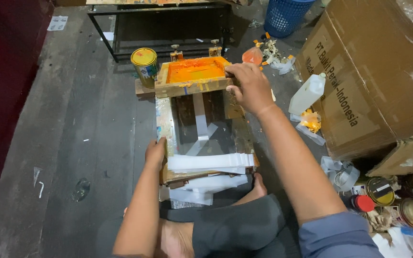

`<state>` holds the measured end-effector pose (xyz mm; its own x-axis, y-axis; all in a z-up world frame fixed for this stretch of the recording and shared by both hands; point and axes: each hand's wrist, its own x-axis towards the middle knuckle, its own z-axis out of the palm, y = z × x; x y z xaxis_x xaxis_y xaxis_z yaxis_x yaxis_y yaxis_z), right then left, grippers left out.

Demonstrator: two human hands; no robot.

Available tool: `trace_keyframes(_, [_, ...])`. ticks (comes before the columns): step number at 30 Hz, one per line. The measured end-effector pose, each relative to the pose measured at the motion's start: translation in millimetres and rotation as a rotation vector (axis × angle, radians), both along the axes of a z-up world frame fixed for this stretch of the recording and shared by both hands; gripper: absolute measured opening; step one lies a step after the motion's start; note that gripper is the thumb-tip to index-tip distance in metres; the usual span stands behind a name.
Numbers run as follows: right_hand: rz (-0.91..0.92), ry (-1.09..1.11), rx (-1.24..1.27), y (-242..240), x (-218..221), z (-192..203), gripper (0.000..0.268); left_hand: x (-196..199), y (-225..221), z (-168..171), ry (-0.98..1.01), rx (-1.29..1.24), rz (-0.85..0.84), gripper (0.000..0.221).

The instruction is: Applying pre-cut adhesive tape strips to the edges of a screen printing frame to mask it.

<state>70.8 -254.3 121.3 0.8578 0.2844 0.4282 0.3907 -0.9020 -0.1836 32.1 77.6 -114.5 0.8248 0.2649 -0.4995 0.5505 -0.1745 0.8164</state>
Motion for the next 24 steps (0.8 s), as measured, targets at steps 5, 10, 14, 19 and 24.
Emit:
trace_keyframes(5, [0.023, -0.026, -0.071, 1, 0, -3, 0.044, -8, -1, 21, 0.084, -0.060, -0.052, 0.075])
trace_keyframes(10, [0.025, -0.060, -0.105, 3, 0, -5, 0.043, -17, -4, 40, 0.133, -0.105, -0.126, 0.083])
trace_keyframes(14, [0.003, -0.023, -0.118, 1, 2, -4, 0.043, -16, -7, 33, 0.138, -0.102, -0.107, 0.074])
trace_keyframes(19, [0.033, -0.026, -0.173, 0, 3, -1, 0.046, -1, -1, 0, 0.137, -0.002, -0.123, 0.074])
trace_keyframes(24, [0.049, -0.158, -0.167, -11, 0, -34, 0.046, -1, 22, -25, 0.061, 0.043, -0.203, 0.087])
